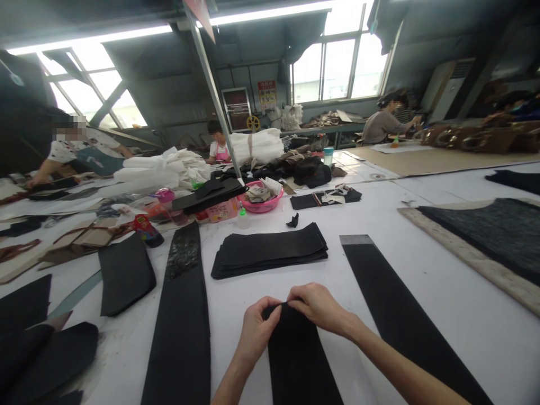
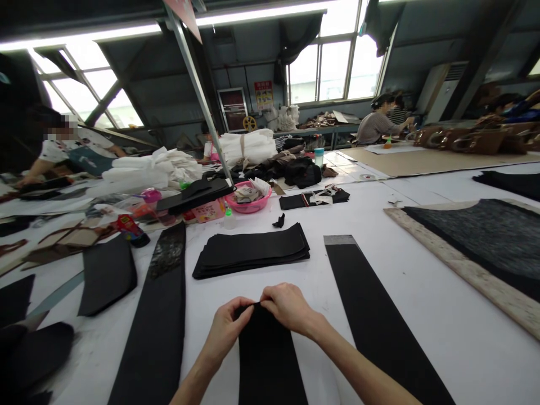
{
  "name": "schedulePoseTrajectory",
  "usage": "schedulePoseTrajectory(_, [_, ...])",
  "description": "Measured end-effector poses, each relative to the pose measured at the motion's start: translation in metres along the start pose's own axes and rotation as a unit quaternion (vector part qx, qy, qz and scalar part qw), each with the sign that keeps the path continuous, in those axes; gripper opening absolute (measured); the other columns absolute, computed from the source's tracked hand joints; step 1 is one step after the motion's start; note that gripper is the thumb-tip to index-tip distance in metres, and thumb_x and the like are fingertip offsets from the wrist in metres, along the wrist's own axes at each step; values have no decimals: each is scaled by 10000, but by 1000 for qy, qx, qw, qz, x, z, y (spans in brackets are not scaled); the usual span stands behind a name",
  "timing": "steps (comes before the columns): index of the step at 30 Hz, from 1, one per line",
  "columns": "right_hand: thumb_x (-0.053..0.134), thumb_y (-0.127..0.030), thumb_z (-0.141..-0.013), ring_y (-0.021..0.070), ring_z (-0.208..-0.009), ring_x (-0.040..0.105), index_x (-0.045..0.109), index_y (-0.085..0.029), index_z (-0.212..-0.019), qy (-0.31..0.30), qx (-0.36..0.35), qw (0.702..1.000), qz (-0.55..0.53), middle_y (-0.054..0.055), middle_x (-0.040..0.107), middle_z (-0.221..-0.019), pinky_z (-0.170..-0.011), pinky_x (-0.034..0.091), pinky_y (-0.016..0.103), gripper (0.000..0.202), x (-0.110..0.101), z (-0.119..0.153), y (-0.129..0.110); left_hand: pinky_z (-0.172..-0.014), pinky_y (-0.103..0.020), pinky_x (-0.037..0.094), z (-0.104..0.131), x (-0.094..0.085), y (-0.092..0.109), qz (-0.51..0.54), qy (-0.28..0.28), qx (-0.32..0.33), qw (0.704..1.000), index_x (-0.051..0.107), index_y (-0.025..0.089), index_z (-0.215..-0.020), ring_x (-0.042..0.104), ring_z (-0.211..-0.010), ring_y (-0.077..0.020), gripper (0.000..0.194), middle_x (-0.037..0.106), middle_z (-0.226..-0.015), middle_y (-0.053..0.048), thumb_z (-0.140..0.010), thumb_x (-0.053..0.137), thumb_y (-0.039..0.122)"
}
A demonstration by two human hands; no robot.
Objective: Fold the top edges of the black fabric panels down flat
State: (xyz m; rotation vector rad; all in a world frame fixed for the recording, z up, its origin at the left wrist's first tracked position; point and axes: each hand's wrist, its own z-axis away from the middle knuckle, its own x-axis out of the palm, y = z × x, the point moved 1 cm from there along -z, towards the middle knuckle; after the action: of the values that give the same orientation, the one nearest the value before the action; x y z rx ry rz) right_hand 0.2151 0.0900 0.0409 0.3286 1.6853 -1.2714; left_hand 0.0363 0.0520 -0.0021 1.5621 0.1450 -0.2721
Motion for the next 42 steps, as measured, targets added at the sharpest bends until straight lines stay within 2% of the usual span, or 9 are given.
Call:
schedulePoseTrajectory(5, [549,-229,-874,171,-759,657,737,-250,-877,6,4,1000,6,5,740,-823,-651,388,241,188,-15,10,-1,-671,-250,457,9,-5,7,63,-10,-40,997,687,143,-875,602,-746,-182,283,688,-804,-52,-816,633,414])
schedulePoseTrajectory(10, [560,-223,-866,157,-718,645,743,-253,-872,16,11,1000,-9,-8,735,-783,-649,393,232,186,-22,18,8,-707,-254,457,15,-10,10,110,-18,-64,992,687,142,-907,601,-779,-182,293,689,-828,-53,-814,651,417])
schedulePoseTrajectory(14, [540,-199,-861,156,-728,644,746,-250,-863,17,17,999,-34,-9,737,-784,-671,405,229,213,-23,22,13,-710,-254,450,17,-8,10,113,-21,-67,991,687,147,-908,592,-765,-174,288,689,-832,-48,-812,651,415])
schedulePoseTrajectory(18, [561,-188,-826,153,-673,627,748,-234,-815,19,46,997,-63,-6,719,-719,-622,401,223,193,-24,25,15,-691,-246,440,19,-7,13,104,-20,-70,992,688,153,-894,583,-745,-169,284,684,-812,-38,-804,651,420])
schedulePoseTrajectory(24, [615,-209,-786,145,-615,607,729,-206,-725,35,73,988,-129,-5,689,-641,-577,399,218,130,-19,29,20,-685,-253,434,25,-8,18,106,-5,-87,991,684,154,-869,580,-743,-177,299,673,-787,-35,-781,666,439])
schedulePoseTrajectory(31, [658,-248,-769,143,-604,593,729,-207,-693,48,91,983,-151,-9,681,-623,-564,395,220,111,-18,31,18,-632,-223,406,26,-10,15,147,29,-111,982,643,152,-754,542,-663,-138,300,622,-692,-2,-722,737,435])
schedulePoseTrajectory(34, [672,-270,-758,144,-606,587,719,-199,-676,48,106,978,-175,-8,678,-621,-561,392,221,119,-17,32,18,-663,-227,420,27,-10,15,169,27,-109,979,654,155,-798,558,-697,-143,282,640,-729,-6,-737,727,420])
schedulePoseTrajectory(42, [560,-209,-807,140,-622,563,696,-197,-710,42,79,980,-178,-11,662,-653,-577,373,231,167,-18,35,20,-757,-267,452,28,-11,14,169,12,-111,979,675,159,-894,600,-811,-185,280,684,-843,-39,-767,675,409])
